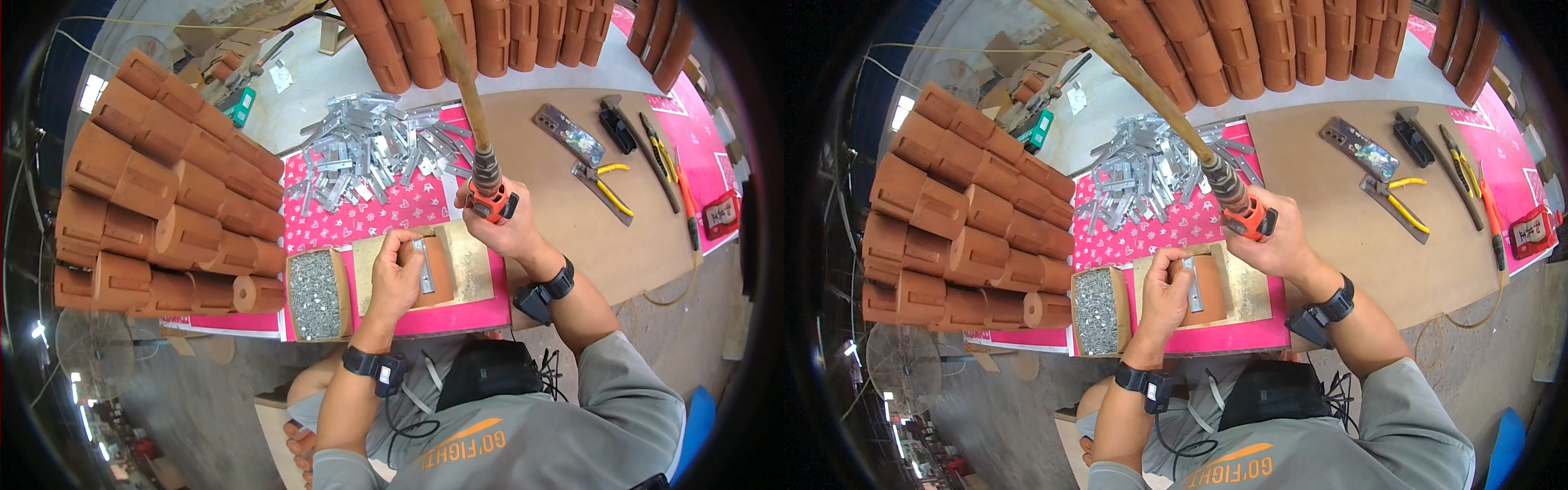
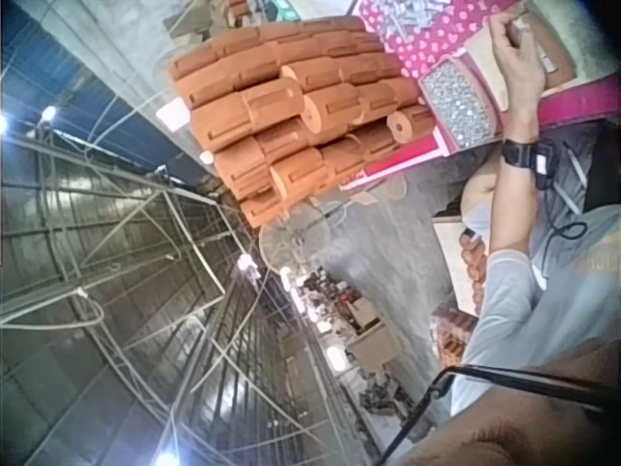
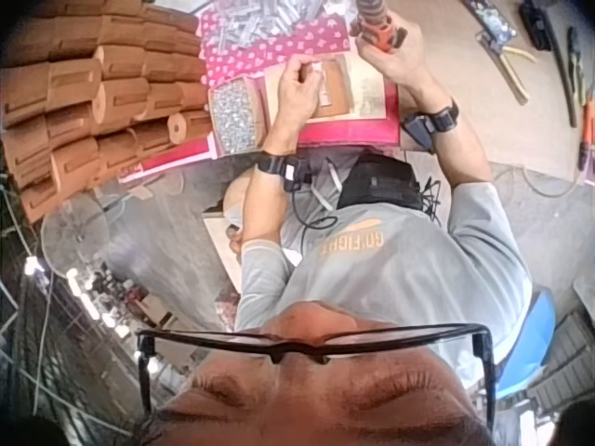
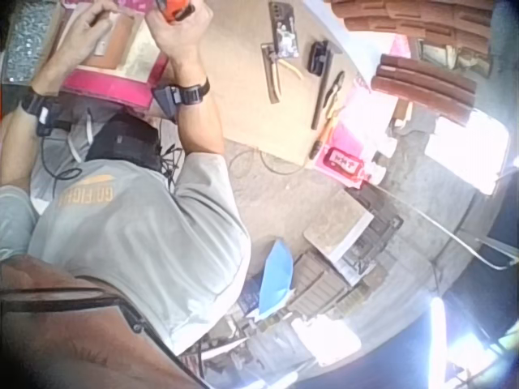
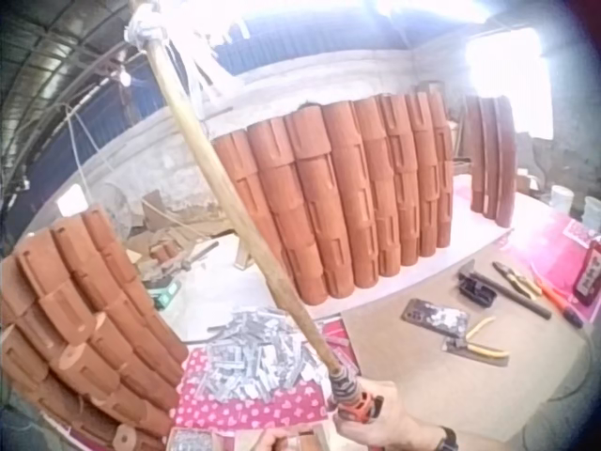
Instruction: Using a pneumatic screwdriver to attach metal plates to small curved wooden blocks.
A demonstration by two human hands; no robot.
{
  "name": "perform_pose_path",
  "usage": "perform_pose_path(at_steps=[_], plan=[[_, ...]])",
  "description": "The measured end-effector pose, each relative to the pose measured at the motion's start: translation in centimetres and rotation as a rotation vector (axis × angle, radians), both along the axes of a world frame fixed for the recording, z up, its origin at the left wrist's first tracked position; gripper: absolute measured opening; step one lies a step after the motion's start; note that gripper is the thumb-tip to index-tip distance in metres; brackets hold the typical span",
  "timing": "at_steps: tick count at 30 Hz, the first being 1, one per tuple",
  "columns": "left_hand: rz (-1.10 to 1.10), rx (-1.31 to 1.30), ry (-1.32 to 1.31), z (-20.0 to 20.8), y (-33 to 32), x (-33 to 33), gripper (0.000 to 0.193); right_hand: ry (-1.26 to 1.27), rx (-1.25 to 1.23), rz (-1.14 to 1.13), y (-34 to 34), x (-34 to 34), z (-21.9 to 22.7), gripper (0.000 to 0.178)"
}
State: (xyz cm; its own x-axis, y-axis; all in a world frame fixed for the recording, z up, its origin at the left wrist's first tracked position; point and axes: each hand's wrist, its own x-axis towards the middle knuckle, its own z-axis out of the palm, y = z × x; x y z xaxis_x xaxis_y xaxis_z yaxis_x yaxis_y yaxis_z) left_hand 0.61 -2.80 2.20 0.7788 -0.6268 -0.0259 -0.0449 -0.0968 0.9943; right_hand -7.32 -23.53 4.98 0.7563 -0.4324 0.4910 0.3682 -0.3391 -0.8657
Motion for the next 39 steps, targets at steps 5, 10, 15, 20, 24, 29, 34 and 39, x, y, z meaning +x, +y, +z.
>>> perform_pose_path(at_steps=[5, 10, 15, 20, 24, 29, 34, 39], plan=[[0.042, -0.107, 0.016, 0.0, -0.3, -0.5, 0.015, 0.011, -0.003, -0.007, -0.1, -0.1, 0.0, 0.02], [0.034, -0.093, 0.022, -0.7, 0.2, 0.0, 0.014, 0.091, -0.029, 0.017, -0.1, -0.4, 0.6, 0.019], [0.026, -0.091, 0.015, -0.8, -0.1, 0.1, 0.012, 0.023, -0.044, -0.012, -0.1, -0.1, 0.0, 0.021], [0.031, -0.068, -0.001, -0.4, -0.1, 0.0, 0.011, 0.015, 0.009, 0.015, 0.1, 0.0, 0.2, 0.023], [0.036, -0.093, -0.015, -0.7, -0.1, 0.1, 0.011, 0.027, 0.037, 0.025, 0.1, -0.2, 0.4, 0.024], [0.033, -0.072, 0.007, -0.8, 0.0, 0.1, 0.011, 0.051, 0.024, 0.047, 0.1, -0.2, 0.7, 0.019], [0.033, -0.076, 0.009, -0.6, -0.2, 0.0, 0.01, 0.02, 0.023, 0.028, 0.0, -0.1, 0.2, 0.023], [0.041, -0.101, 0.004, -0.9, -0.2, 0.1, 0.009, 0.024, 0.041, 0.032, 0.0, 0.0, 0.4, 0.022]])
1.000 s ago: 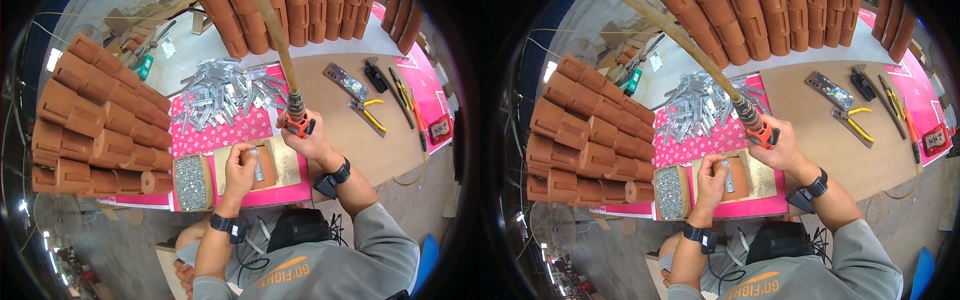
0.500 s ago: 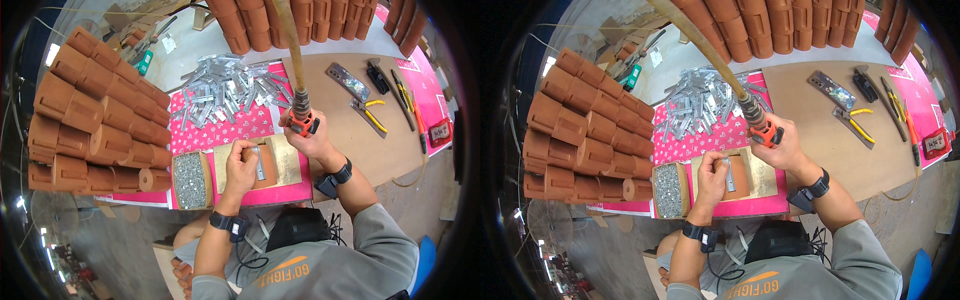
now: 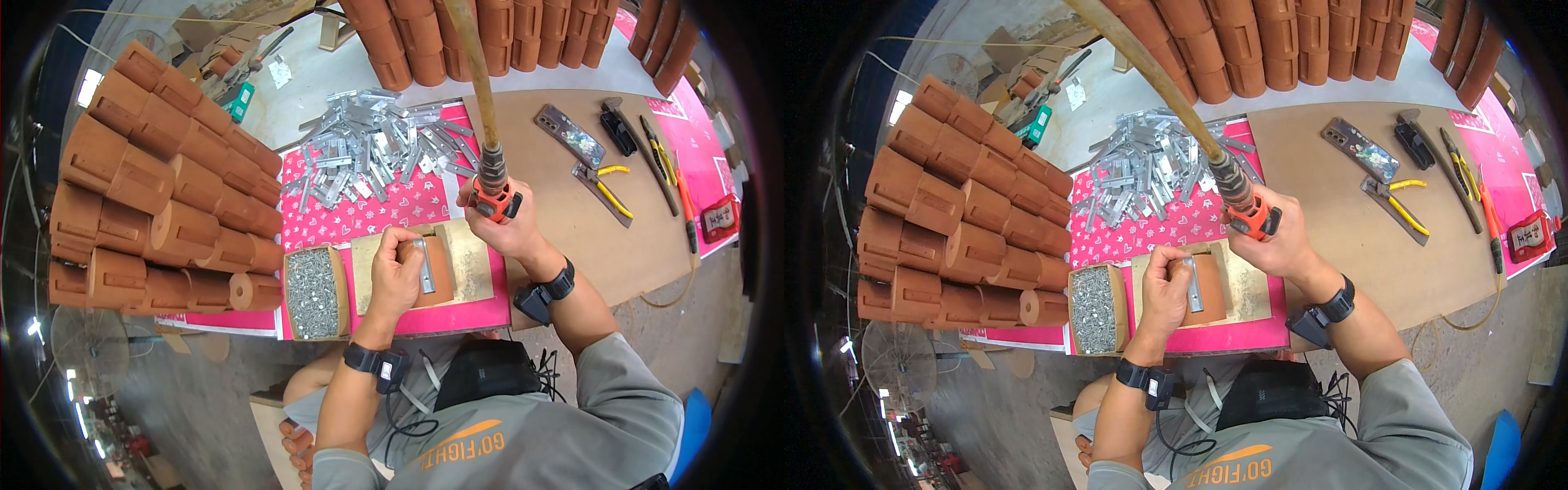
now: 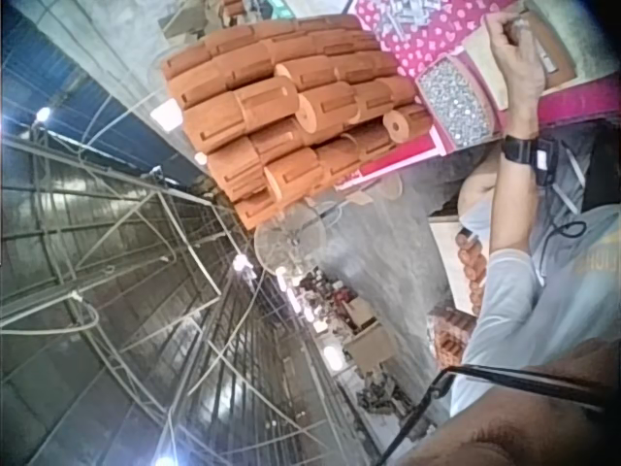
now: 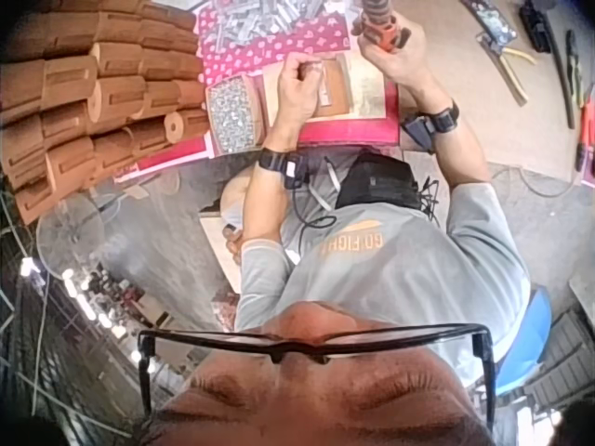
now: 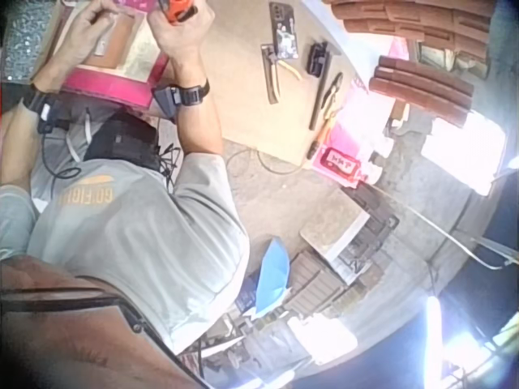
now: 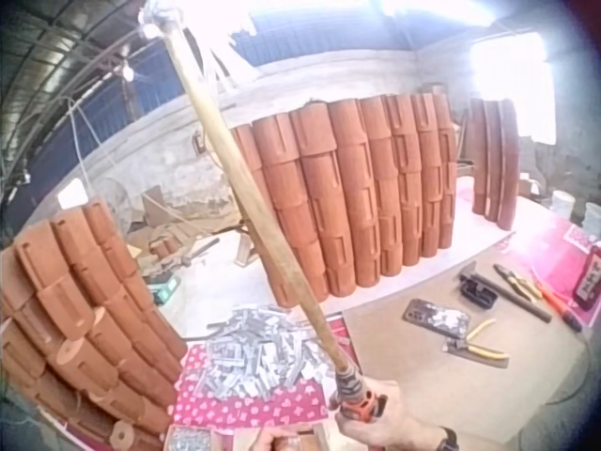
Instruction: Using a pneumatic screwdriver to attach metal plates to small curved wooden blocks.
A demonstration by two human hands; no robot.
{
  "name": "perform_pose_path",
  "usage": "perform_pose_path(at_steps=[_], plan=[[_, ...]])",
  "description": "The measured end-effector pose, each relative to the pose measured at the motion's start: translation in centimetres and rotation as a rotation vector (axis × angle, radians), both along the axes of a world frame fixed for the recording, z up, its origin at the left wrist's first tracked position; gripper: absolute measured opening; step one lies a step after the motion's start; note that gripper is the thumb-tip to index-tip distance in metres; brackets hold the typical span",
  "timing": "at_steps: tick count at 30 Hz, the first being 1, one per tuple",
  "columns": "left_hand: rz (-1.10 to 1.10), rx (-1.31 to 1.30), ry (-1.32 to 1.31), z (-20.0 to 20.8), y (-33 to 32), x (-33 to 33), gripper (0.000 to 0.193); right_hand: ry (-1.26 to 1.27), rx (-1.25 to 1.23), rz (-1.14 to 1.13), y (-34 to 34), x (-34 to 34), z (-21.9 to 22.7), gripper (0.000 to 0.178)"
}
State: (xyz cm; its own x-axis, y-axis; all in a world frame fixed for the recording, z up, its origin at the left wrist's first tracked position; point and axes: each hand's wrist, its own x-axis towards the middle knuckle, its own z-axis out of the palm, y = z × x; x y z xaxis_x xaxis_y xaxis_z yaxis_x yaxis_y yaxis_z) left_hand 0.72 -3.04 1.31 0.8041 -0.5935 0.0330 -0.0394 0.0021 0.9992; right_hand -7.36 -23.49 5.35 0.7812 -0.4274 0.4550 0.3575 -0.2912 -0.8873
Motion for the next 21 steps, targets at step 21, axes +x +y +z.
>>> perform_pose_path(at_steps=[21], plan=[[0.106, -0.043, -0.152, 1.5, 0.7, -0.8, 0.029, 0.001, 0.016, -0.005, -0.1, -0.1, -0.1, 0.023]])
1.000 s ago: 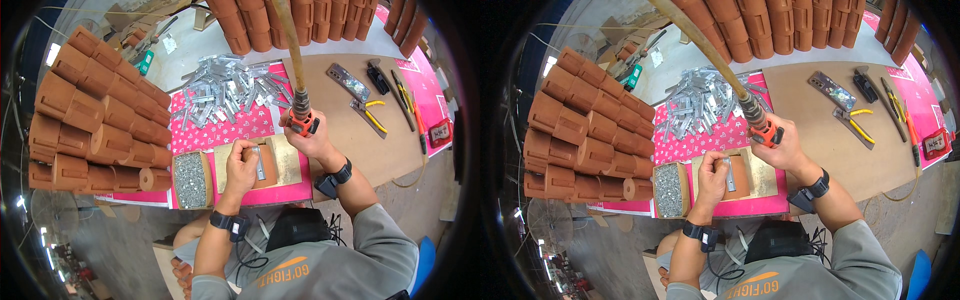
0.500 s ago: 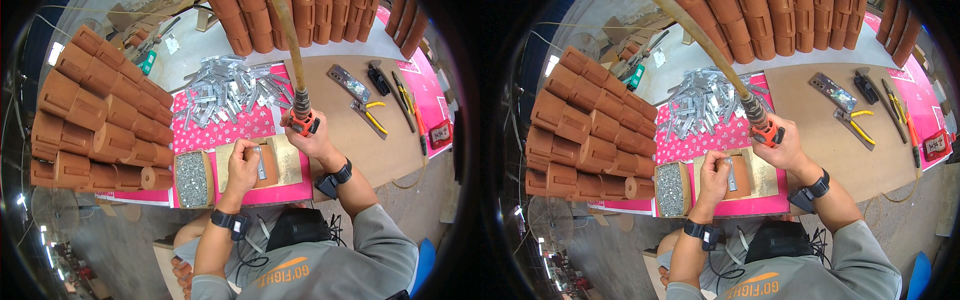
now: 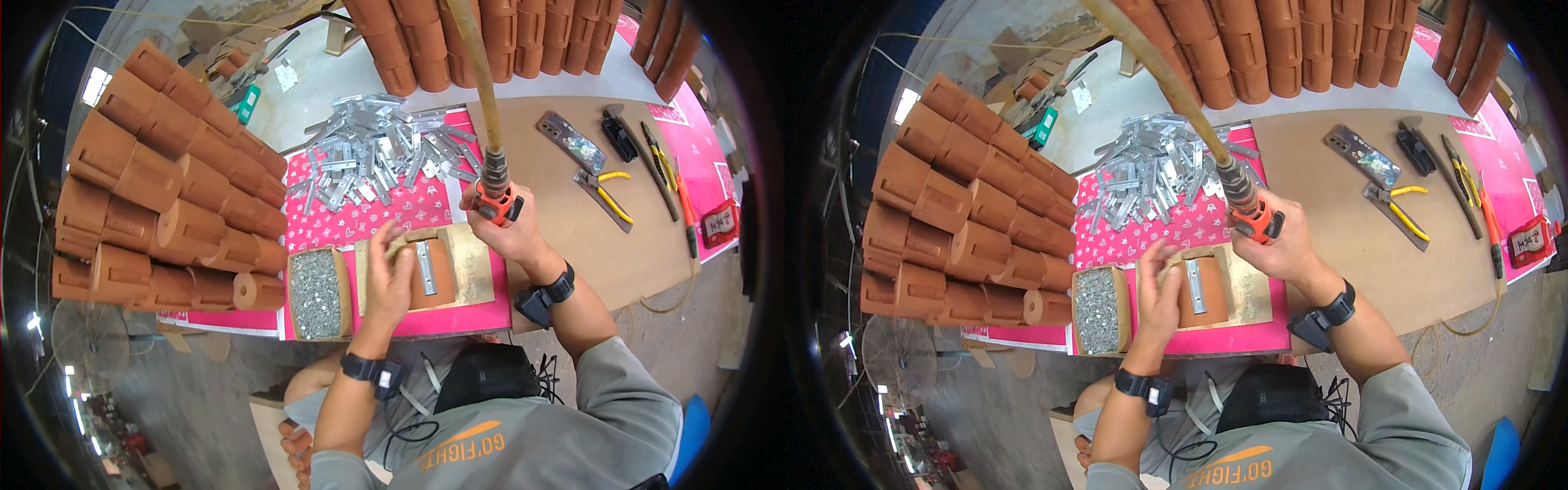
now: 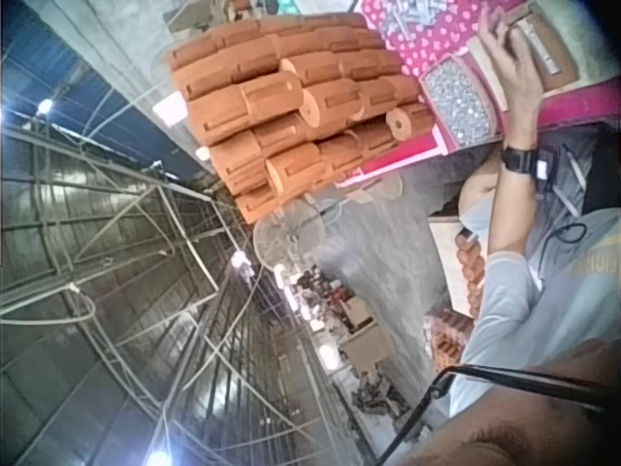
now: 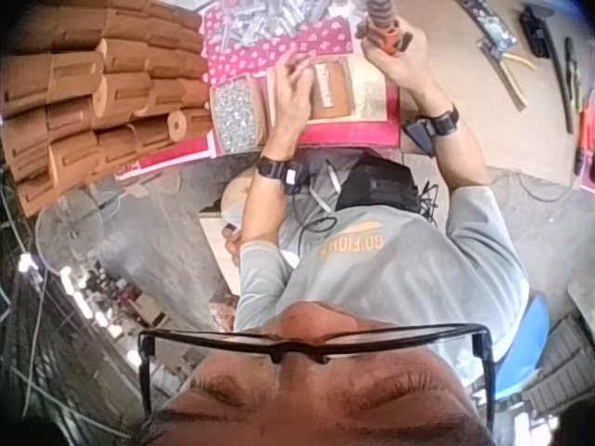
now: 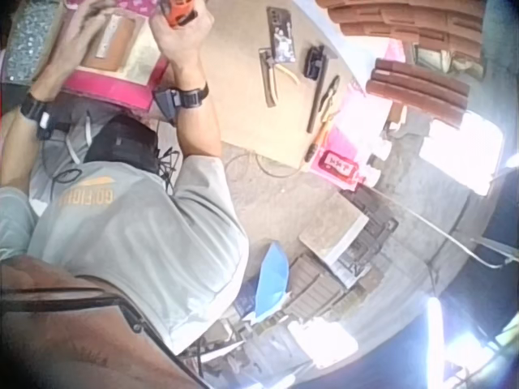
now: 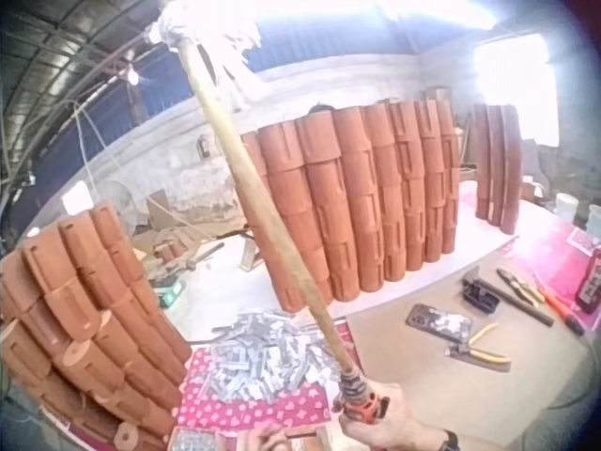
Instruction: Using a pneumatic screwdriver to attach metal plates to small curved wooden blocks.
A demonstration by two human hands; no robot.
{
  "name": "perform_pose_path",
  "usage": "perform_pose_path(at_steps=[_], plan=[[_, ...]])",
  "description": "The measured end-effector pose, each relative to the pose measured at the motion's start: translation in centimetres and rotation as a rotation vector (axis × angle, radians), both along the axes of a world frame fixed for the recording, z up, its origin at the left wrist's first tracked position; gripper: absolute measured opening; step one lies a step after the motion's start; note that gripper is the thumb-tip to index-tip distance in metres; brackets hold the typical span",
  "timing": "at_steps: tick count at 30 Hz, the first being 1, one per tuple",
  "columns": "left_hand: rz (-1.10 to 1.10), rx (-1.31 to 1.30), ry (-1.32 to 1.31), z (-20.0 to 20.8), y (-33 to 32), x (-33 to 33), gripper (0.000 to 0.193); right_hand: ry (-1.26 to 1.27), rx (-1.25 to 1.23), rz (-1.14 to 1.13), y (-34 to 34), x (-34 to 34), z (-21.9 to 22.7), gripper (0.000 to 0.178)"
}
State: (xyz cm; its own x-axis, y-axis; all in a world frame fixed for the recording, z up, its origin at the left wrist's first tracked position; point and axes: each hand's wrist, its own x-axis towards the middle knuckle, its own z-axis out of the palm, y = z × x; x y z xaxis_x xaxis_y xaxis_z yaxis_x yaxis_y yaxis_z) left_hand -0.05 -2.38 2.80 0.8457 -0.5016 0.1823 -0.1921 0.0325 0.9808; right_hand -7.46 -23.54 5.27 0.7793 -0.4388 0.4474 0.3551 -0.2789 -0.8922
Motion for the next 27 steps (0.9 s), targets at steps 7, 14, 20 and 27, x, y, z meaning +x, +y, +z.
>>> perform_pose_path(at_steps=[7, 14, 20, 27], plan=[[0.317, 0.655, -0.606, 4.5, 9.3, 3.6, 0.023, -0.017, -0.088, -0.037, 0.0, 0.1, -0.3, 0.025], [0.278, 1.012, -0.615, 3.9, 12.2, 4.5, 0.019, 0.086, -0.101, -0.002, 0.1, -0.2, 0.3, 0.018], [0.253, 1.003, -0.641, 3.9, 12.2, 4.9, 0.013, -0.038, -0.064, -0.035, 0.1, 0.2, -0.4, 0.021], [0.267, 0.948, -0.621, 3.5, 12.2, 5.2, 0.013, -0.006, -0.107, -0.037, 0.2, 0.1, -0.3, 0.022]])
